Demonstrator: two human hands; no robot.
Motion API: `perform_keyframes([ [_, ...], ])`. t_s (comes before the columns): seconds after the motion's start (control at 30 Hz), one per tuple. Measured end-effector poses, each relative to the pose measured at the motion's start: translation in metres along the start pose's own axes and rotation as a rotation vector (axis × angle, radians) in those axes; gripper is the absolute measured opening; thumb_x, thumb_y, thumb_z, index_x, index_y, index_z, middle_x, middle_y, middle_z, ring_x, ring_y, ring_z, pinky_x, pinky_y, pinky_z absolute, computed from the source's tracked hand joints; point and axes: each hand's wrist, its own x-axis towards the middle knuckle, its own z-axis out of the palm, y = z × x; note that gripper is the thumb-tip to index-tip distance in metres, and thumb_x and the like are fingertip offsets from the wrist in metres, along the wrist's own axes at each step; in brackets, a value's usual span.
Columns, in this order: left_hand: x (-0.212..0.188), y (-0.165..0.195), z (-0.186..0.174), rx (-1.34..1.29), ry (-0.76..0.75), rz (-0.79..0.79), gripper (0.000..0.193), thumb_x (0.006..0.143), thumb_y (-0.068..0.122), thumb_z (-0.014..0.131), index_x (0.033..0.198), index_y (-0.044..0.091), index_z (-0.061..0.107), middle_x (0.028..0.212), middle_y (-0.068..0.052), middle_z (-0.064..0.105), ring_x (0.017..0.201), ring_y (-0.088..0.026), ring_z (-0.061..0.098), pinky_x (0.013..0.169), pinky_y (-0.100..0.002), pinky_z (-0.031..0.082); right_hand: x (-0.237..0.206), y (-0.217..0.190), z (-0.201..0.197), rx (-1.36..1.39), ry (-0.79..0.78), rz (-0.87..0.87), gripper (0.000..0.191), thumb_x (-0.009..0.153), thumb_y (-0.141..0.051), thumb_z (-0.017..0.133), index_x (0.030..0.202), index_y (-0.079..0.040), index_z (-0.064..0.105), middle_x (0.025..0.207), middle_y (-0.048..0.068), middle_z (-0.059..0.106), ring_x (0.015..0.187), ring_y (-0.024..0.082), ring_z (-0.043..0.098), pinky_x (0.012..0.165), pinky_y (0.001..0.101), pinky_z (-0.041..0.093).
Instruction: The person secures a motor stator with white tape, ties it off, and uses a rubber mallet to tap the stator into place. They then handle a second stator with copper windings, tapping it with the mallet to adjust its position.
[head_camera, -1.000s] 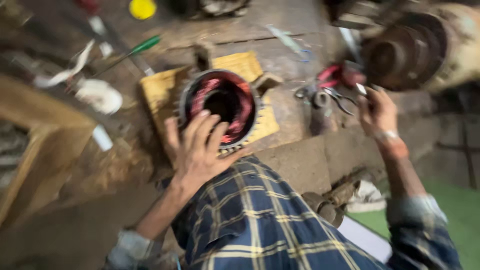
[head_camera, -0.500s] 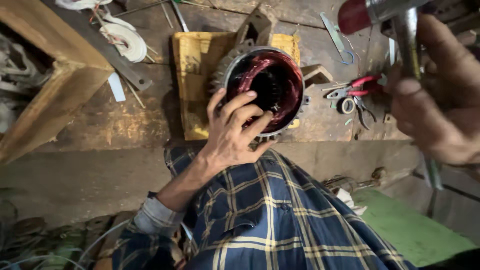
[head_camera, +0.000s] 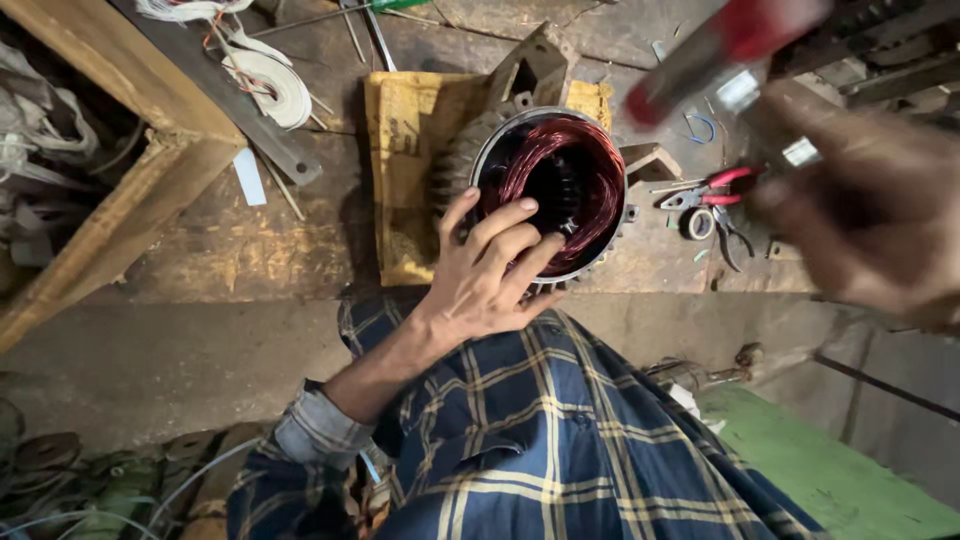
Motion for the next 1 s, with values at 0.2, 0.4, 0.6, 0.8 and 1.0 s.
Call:
perform_keyframes([
  [0.2,-0.011,-0.013,0.012,-0.112,0.186,0.095,0.091,0.089,0.041,0.099,0.151,0.022,0.035,0.139,-0.003,0.045,0.141,-0.025,0.048,0.128,-0.061,0.021,0.0,-0.001,0.012,0.038,-0.147,0.069,0.045,0.09,-0.006,0.062,0.135,-0.005,0.061,0.068,0.007,0.065,0.046,0.009,0.056,0.041,0.028,0.043],
  [0.4,-0.016,-0.012,0.02,-0.123,0.28,0.121,0.103,0.087,0.038,0.104,0.158,0.023,0.031,0.151,-0.004,0.038,0.137,-0.026,0.055,0.128,-0.058,0.026,0.018,-0.031,0.014,0.086,0.002,0.282,0.035,0.107,-0.007,0.057,0.142,-0.003,0.056,0.085,0.004,0.062,0.052,0.007,0.055,0.048,0.0249,0.046],
  [0.6,-0.016,-0.008,0.019,-0.136,0.257,0.08,0.098,0.091,0.047,0.099,0.155,0.017,0.03,0.151,-0.007,0.039,0.135,-0.026,0.056,0.124,-0.056,0.026,0.028,-0.014,0.018,0.136,-0.147,0.216,0.04,0.092,-0.008,0.068,0.132,-0.005,0.064,0.065,0.001,0.066,0.041,0.007,0.053,0.039,0.0262,0.04],
  [0.8,-0.022,-0.012,0.026,-0.073,0.251,0.074,0.082,0.089,0.05,0.099,0.141,0.018,0.044,0.138,-0.002,0.045,0.132,-0.023,0.053,0.123,-0.057,0.028,0.022,-0.008,0.013,0.069,-0.034,0.193,0.048,0.092,-0.009,0.066,0.139,-0.004,0.06,0.073,0.003,0.067,0.047,0.006,0.055,0.043,0.0243,0.045],
  [1.0,-0.014,-0.01,0.022,-0.038,0.247,0.048,0.07,0.091,0.052,0.095,0.134,0.021,0.051,0.132,0.0,0.046,0.132,-0.021,0.05,0.124,-0.056,0.029,-0.021,0.022,0.014,-0.001,-0.162,0.224,0.043,0.097,-0.006,0.061,0.139,-0.004,0.059,0.083,0.004,0.066,0.05,0.006,0.05,0.042,0.0245,0.041],
])
